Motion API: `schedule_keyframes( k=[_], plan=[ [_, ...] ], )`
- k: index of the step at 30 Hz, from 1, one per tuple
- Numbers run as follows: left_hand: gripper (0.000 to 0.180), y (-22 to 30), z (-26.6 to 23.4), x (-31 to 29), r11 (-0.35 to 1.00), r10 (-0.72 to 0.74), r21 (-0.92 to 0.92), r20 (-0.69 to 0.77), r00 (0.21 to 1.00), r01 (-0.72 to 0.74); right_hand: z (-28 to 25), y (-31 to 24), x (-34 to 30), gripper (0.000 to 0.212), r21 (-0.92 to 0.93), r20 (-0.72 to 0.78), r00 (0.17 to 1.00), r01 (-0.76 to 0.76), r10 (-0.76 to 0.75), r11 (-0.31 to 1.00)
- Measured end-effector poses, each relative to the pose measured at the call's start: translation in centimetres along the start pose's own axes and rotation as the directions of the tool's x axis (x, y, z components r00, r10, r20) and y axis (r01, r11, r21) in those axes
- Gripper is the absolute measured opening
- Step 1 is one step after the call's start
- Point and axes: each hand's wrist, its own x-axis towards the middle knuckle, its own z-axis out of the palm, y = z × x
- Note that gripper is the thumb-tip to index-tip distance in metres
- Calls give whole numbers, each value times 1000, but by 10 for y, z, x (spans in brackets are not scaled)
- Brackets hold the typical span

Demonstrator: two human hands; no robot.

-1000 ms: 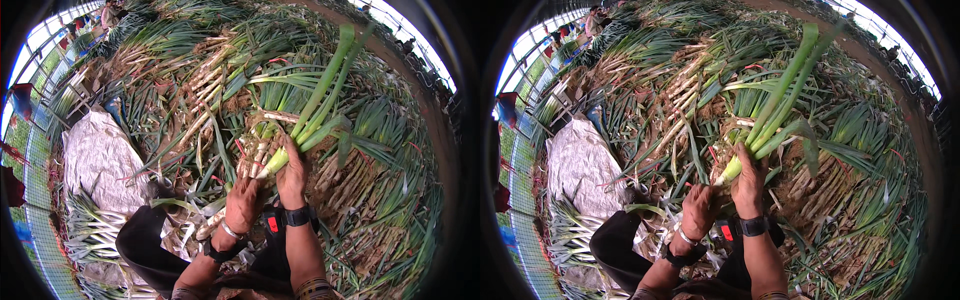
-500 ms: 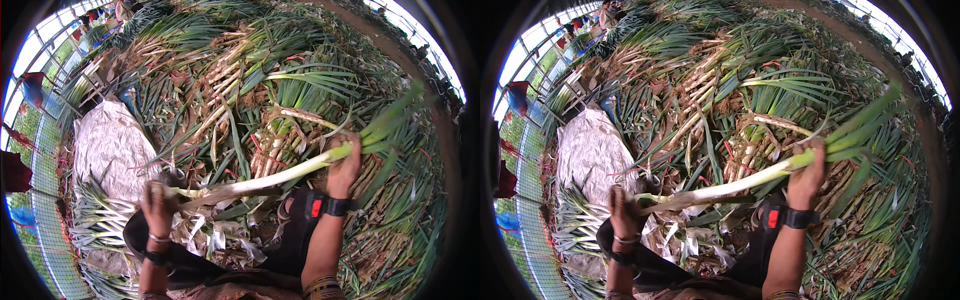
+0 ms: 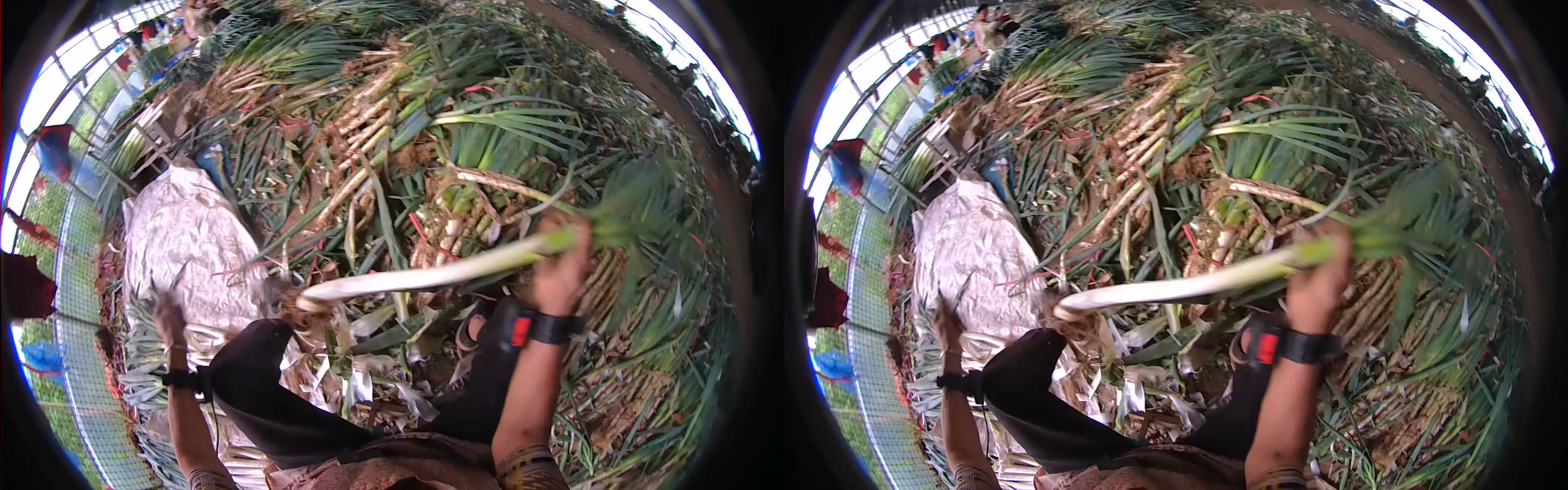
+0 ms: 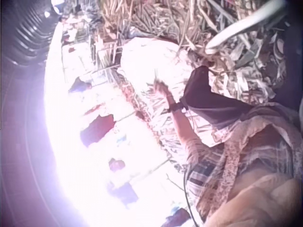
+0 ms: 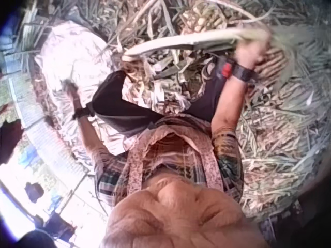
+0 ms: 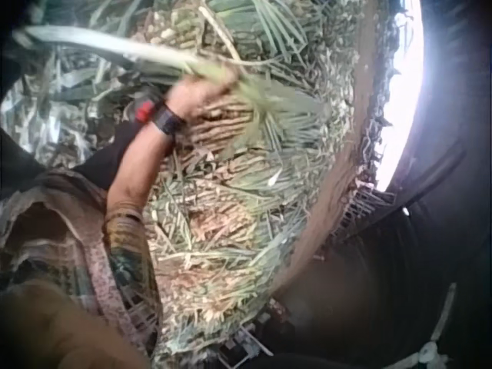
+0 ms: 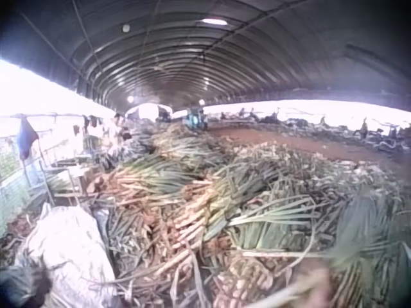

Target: The person peels the outer layers from leeks by hand, discards the scraps, and places the cleaned leeks onto a pile. They then gather a bundle of leeks and secure them together by tying a pink plastic strip around the stalks.

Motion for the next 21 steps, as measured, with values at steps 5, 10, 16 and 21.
schedule_keyframes(
  k=[5, 10, 16, 21],
  plan=[
    [58, 393, 67, -14, 715, 340, -699, 371, 864, 18, 53, -2, -21, 15, 671, 178, 821, -505, 542, 544],
    [37, 527, 43, -42, 724, 612, -473, 104, 784, -503, 67, 20, -42, 24, 607, 239, 837, -524, 492, 598],
    [25, 533, 55, -47, 752, 541, -490, 75, 838, -441, 84, 4, -51, 36, 508, 148, 833, -527, 534, 681],
    [25, 527, 57, -50, 755, 574, -435, 78, 815, -490, 91, -7, -61, 38, 445, 158, 825, -550, 543, 706]
  ],
)
